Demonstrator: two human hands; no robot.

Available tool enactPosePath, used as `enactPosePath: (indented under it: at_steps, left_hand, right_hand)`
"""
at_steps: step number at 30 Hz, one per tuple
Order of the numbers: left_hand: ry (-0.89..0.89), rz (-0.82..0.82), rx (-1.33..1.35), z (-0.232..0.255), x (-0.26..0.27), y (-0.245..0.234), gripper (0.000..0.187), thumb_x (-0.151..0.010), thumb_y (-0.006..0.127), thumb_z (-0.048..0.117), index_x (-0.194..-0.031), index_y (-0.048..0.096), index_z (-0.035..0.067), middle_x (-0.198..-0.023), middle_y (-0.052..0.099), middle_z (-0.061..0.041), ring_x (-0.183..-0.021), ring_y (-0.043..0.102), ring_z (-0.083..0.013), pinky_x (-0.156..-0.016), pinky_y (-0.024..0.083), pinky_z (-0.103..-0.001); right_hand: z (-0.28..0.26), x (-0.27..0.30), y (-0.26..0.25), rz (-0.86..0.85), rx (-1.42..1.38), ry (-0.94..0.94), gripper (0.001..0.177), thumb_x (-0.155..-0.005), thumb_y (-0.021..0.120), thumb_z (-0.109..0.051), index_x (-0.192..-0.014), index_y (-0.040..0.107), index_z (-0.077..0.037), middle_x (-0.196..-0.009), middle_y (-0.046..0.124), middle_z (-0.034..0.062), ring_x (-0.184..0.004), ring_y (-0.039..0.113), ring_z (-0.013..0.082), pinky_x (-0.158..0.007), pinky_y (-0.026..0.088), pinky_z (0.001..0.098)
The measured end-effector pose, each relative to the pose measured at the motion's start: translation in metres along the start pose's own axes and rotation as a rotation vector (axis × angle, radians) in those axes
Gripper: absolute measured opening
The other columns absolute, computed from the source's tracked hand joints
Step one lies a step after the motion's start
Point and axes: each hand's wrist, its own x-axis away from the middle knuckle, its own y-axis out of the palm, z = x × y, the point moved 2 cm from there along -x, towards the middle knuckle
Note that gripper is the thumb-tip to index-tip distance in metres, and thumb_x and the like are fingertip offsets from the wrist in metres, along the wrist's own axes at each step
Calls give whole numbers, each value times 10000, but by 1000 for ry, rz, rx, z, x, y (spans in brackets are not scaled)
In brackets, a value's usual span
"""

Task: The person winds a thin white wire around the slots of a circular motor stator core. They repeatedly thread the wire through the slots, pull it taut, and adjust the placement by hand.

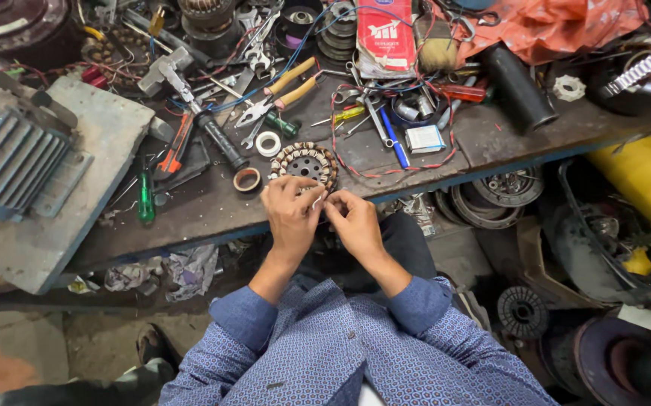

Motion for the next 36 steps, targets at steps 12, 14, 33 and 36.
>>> enactPosePath:
  at_steps: [12,14,33,36]
  left_hand:
    - [-166,-12,88,-6,2,6,117,-851,804,203,-943,813,131,-1256,679,-65,-1279,516,-319,-1090,336,-478]
    - [-158,-14,86,-7,3,7,120,-852,803,204,-949,813,133,-1260,678,-64,-1284,515,-321,-1096,338,-478]
    - [-616,-313,1003,-3,29,-24,135,-979,719,135,-954,703,3,-961,716,-85,-882,644,-168,-832,518,-313]
    - [-680,-306,1265,-7,41,-41,331,-963,750,213,-1163,665,-37,-959,720,-111,-883,659,-180,-811,525,-319]
  right_hand:
    - [-8,0,-8,44,323,-133,171,-893,718,-219,-965,714,-64,-747,732,127,-691,746,288,-616,564,397]
    - [-7,1,-8,35,334,-146,168,-885,713,-210,-974,709,-68,-770,737,127,-712,749,293,-635,568,402]
    - [68,41,-84,255,582,-186,175,-1096,523,-248,-1165,578,-96,-917,687,248,-809,651,490,-661,480,536]
    - [138,61,-149,362,447,159,220,-1091,544,-260,-1213,565,-79,-866,690,181,-749,678,328,-632,521,444]
